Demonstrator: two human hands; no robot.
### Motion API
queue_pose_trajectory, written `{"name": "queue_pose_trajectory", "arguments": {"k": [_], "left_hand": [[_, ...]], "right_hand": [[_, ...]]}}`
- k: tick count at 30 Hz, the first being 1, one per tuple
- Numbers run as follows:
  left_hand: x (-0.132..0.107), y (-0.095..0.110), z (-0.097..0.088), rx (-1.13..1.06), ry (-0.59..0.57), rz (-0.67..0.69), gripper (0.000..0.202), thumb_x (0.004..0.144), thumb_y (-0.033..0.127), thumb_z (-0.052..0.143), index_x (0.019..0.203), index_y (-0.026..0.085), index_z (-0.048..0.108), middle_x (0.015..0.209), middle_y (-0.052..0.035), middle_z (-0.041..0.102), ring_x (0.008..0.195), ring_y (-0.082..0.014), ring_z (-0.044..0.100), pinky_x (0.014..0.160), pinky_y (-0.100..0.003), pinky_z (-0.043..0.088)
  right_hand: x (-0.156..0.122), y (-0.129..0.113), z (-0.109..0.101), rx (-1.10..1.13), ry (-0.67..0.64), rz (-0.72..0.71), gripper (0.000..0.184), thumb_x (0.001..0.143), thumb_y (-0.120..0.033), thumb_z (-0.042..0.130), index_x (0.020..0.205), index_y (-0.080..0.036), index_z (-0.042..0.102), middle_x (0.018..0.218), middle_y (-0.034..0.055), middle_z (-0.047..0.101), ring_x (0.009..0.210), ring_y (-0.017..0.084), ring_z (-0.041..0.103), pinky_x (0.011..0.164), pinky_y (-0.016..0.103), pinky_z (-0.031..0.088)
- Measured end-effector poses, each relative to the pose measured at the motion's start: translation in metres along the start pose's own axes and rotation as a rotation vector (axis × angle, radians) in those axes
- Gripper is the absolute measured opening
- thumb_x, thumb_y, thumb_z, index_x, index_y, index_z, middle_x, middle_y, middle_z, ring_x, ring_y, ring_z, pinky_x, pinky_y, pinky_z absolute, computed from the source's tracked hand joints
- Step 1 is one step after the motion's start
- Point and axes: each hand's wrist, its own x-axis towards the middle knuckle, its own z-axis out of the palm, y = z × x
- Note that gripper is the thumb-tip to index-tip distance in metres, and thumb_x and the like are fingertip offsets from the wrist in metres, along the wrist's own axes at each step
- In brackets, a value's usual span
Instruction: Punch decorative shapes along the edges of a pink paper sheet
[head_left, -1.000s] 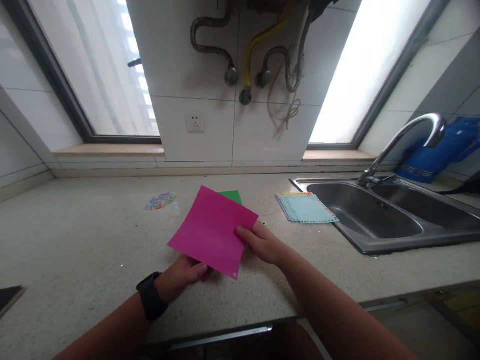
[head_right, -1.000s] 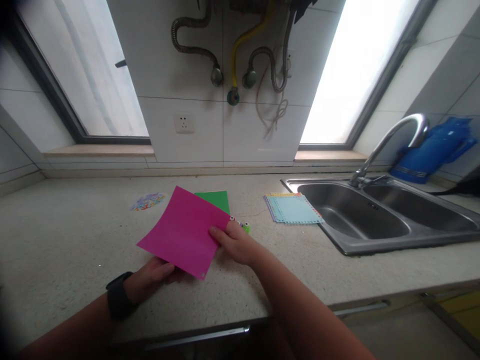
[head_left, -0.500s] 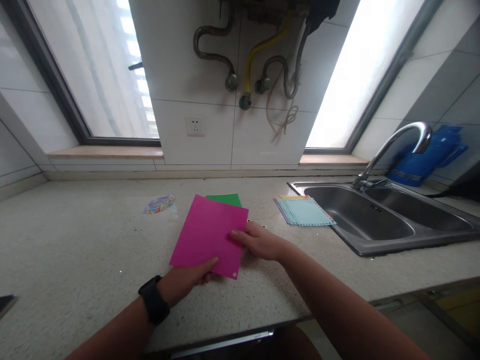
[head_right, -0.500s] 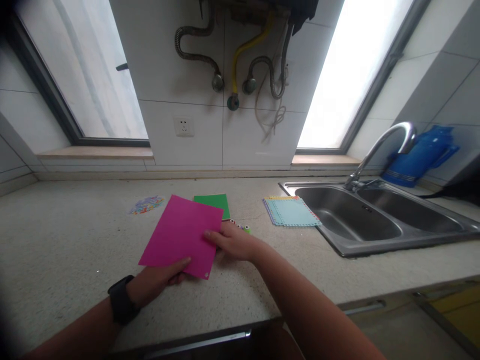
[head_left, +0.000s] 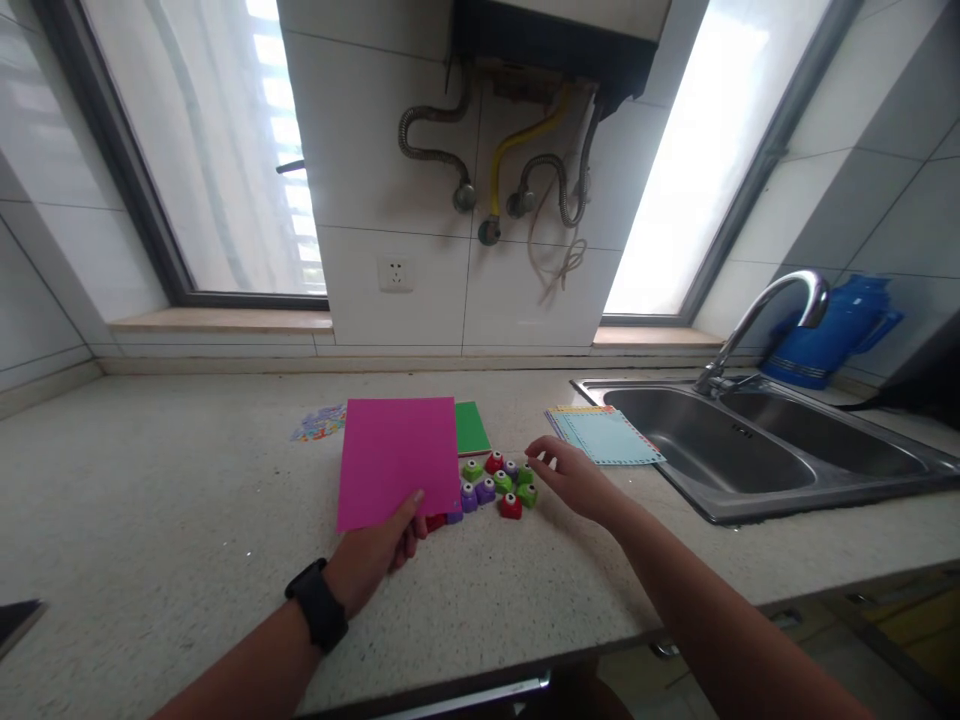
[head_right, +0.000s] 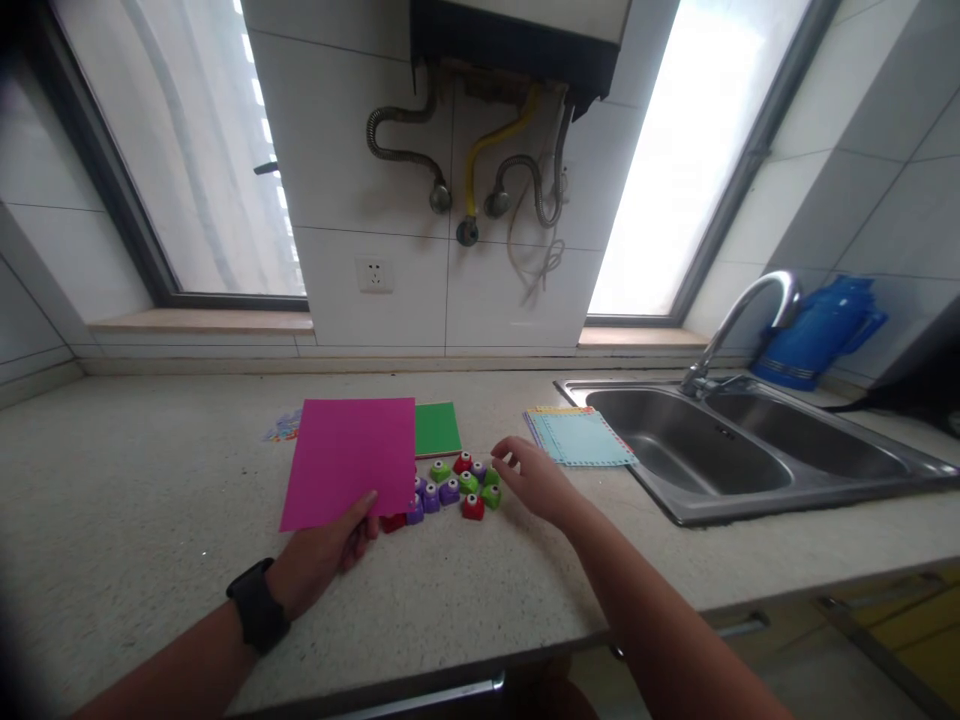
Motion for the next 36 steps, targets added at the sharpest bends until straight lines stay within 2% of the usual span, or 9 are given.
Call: {"name": "queue_pose_trajectory", "arguments": {"k": [5,8,10,15,20,24,27,29,36], "left_hand": [[0.002,-0.002,-0.001,-0.065,-0.001,-0.002,0.056,0.083,0.071,0.062,0.07,0.016,0.067,0.053,0.003,0.053,0.046,-0.0086,0.04,0.048,-0.022,0.027],[0.003,-0.002,-0.001,-0.086,-0.004,-0.014,0.054,0.082,0.07,0.064,0.073,0.016,0.068,0.055,0.0026,0.054,0.048,-0.009,0.041,0.049,-0.022,0.027],[0.003,-0.002,-0.001,-0.092,-0.013,-0.012,0.053,0.082,0.069,0.064,0.072,0.017,0.068,0.054,0.0027,0.054,0.048,-0.0091,0.041,0.049,-0.023,0.027],[0.003,-0.002,-0.002,-0.092,-0.032,-0.004,0.05,0.082,0.066,0.064,0.071,0.017,0.067,0.053,0.0033,0.052,0.047,-0.0093,0.04,0.049,-0.023,0.026],[0.004,-0.004,-0.002,-0.119,-0.014,-0.016,0.052,0.082,0.067,0.064,0.071,0.017,0.068,0.055,0.0023,0.054,0.049,-0.0098,0.042,0.05,-0.023,0.028],[0.005,-0.002,-0.002,-0.13,0.026,-0.038,0.057,0.081,0.073,0.062,0.071,0.017,0.068,0.054,0.0023,0.054,0.048,-0.0101,0.04,0.05,-0.023,0.027],[0.005,0.001,-0.002,-0.147,0.065,-0.021,0.057,0.079,0.073,0.064,0.069,0.017,0.068,0.054,0.0021,0.053,0.048,-0.0106,0.039,0.05,-0.024,0.027],[0.006,0.002,-0.002,-0.167,0.071,-0.002,0.056,0.08,0.071,0.065,0.069,0.017,0.068,0.054,0.002,0.053,0.049,-0.0105,0.039,0.05,-0.024,0.027],[0.007,0.004,-0.001,-0.252,0.078,0.026,0.05,0.083,0.063,0.068,0.07,0.016,0.066,0.056,0.0015,0.054,0.05,-0.009,0.039,0.049,-0.023,0.026]], "right_hand": [[0.014,-0.01,0.005,-0.141,-0.118,-0.008,0.028,0.094,-0.039,0.058,0.106,-0.019,0.073,0.109,0.0115,0.072,0.095,0.024,0.065,0.085,0.038,0.048],[0.026,-0.015,0.003,-0.194,-0.248,-0.011,0.028,0.088,-0.04,0.067,0.106,-0.02,0.076,0.104,0.0102,0.075,0.092,0.025,0.068,0.08,0.036,0.049],[0.033,-0.017,0.001,-0.22,-0.308,0.007,0.031,0.089,-0.042,0.066,0.109,-0.021,0.075,0.104,0.01,0.077,0.089,0.025,0.07,0.075,0.034,0.05],[0.05,-0.02,0.003,-0.275,-0.341,0.028,0.041,0.099,-0.046,0.05,0.121,-0.019,0.07,0.114,0.0124,0.076,0.097,0.025,0.07,0.079,0.033,0.05],[0.065,-0.029,0.006,-0.321,-0.39,-0.017,0.033,0.094,-0.042,0.057,0.109,-0.019,0.076,0.103,0.012,0.077,0.09,0.025,0.071,0.074,0.032,0.049],[0.062,-0.05,0.004,-0.335,-0.329,-0.118,0.032,0.097,-0.037,0.053,0.113,-0.018,0.073,0.109,0.0129,0.075,0.093,0.025,0.068,0.078,0.035,0.048],[0.053,-0.069,0.007,-0.322,-0.373,-0.25,0.023,0.093,-0.039,0.063,0.105,-0.024,0.075,0.103,0.0075,0.075,0.098,0.025,0.066,0.085,0.034,0.046],[0.045,-0.079,0.012,-0.324,-0.409,-0.321,0.024,0.089,-0.043,0.069,0.104,-0.025,0.076,0.1,0.0063,0.074,0.098,0.025,0.066,0.085,0.035,0.046],[0.033,-0.086,0.03,-0.412,-0.389,-0.451,0.037,0.081,-0.048,0.08,0.106,-0.022,0.073,0.1,0.0079,0.071,0.098,0.028,0.063,0.082,0.037,0.046]]}}
